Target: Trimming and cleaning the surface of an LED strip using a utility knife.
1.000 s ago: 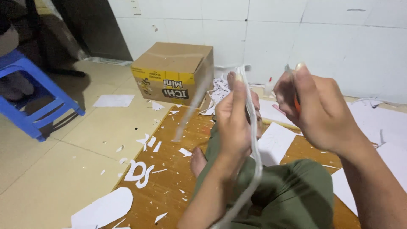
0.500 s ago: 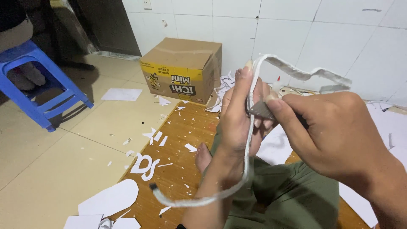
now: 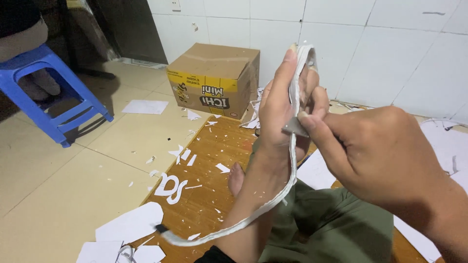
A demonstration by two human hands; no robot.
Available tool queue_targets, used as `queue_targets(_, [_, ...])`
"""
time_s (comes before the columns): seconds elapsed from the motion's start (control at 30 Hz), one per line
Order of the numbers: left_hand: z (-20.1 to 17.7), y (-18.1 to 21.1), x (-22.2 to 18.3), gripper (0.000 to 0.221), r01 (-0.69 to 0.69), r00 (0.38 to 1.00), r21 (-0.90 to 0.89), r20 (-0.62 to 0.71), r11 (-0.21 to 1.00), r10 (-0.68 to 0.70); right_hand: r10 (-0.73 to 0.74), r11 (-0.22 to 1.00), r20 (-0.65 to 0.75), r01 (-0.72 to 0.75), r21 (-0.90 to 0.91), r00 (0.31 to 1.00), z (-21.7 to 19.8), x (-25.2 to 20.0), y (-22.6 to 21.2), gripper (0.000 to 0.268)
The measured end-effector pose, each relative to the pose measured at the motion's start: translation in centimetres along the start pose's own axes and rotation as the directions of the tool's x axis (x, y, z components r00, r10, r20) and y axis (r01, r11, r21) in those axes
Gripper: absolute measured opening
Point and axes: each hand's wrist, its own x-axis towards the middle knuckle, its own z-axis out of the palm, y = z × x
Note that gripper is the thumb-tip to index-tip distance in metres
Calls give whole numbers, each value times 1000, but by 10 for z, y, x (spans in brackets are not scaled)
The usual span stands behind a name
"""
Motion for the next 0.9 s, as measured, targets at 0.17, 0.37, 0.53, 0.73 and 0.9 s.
queue_targets(0.17, [-2, -6, 1, 39, -28, 1000, -54, 8, 998, 29, -79, 990, -118, 92, 110, 990, 12, 1, 5, 42])
queue_targets(0.37, [0, -5, -1, 43, -69, 998, 2, -16, 998, 69, -67, 967, -258, 127, 223, 964, 23, 4, 8, 56])
queue_targets(0.53, [-4, -4, -6, 43, -66, 997, -4, 45, 998, 66, -24, 982, -270, 74, 177, 962, 30, 4, 6, 53])
queue_targets(0.73, [-10, -4, -6, 46, -30, 997, -36, 76, 999, 33, -3, 965, -151, 43, 259, 988, 26, 6, -6, 57])
queue_targets(0.9, [-11, -2, -7, 45, -15, 999, -63, 40, 998, 18, -64, 969, -97, 85, 232, 993, 33, 8, 0, 55])
